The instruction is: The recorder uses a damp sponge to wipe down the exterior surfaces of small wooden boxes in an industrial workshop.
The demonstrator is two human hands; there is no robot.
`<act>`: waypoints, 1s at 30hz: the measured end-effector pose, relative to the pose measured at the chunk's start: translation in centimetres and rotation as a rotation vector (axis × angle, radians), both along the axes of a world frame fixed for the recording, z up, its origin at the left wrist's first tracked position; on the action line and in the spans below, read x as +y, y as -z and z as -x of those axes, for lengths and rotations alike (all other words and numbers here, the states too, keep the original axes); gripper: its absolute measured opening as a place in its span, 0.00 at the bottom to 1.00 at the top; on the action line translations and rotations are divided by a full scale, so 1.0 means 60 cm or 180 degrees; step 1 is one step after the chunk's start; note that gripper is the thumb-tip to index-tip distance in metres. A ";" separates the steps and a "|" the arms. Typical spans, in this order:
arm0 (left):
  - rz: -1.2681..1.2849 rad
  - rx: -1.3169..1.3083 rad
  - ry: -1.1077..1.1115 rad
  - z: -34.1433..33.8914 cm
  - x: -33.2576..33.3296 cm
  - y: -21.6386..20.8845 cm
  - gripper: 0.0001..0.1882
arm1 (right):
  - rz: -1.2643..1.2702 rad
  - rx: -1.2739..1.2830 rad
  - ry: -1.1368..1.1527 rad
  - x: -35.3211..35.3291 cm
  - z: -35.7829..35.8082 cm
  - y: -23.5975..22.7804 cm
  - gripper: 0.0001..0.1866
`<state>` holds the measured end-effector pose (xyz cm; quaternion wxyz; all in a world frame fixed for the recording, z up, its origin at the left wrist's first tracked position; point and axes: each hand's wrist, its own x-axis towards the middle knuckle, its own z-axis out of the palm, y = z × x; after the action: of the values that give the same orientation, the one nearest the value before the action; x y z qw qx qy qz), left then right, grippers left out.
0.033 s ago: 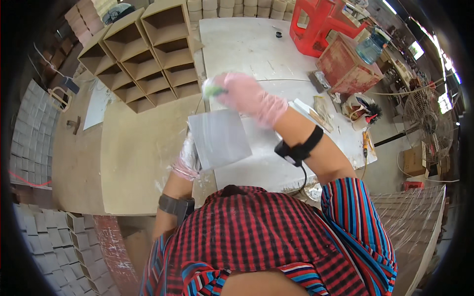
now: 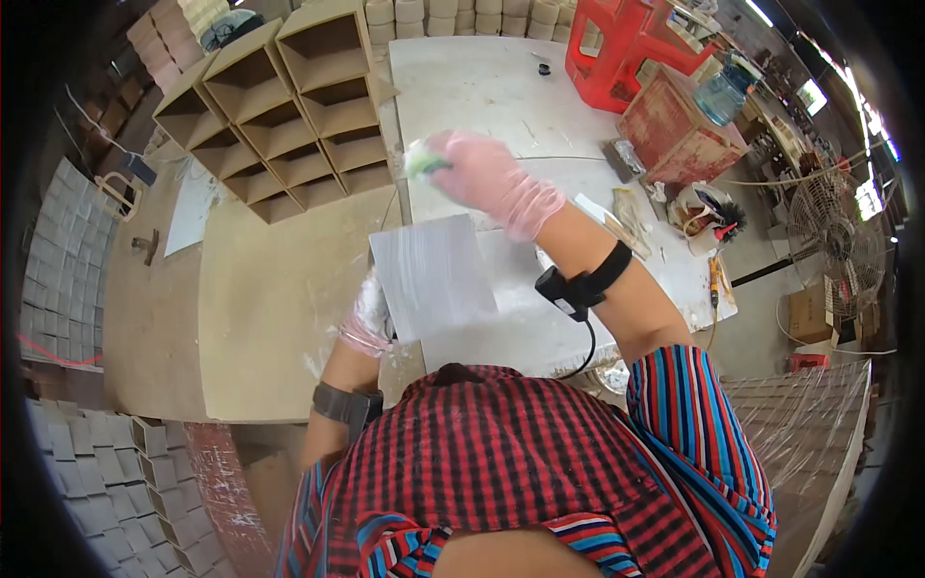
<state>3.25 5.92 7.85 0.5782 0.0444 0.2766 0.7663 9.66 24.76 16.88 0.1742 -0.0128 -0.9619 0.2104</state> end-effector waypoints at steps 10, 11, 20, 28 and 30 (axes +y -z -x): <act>-0.0831 0.0746 -0.0924 0.024 0.013 0.066 0.21 | 0.1495 0.0340 0.0780 -0.007 -0.062 -0.012 0.17; -0.0898 0.0684 -0.0787 0.023 0.011 0.058 0.22 | 0.1491 0.0321 0.0755 -0.012 -0.066 -0.010 0.17; -0.1018 0.1190 -0.0946 0.046 0.017 0.017 0.21 | 0.0733 0.0156 0.0624 -0.058 -0.072 -0.016 0.16; -0.0520 0.2576 -0.1249 0.049 0.015 0.014 0.19 | -0.0920 0.0129 -0.0279 -0.154 -0.065 0.021 0.16; -0.1383 0.0129 -0.0904 0.040 0.011 0.000 0.18 | -0.0938 0.0226 -0.0402 -0.149 -0.063 0.027 0.15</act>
<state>0.86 6.57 7.83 0.4361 0.1436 0.1205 0.8802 13.42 15.79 15.25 0.1945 0.0808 -0.9745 0.0778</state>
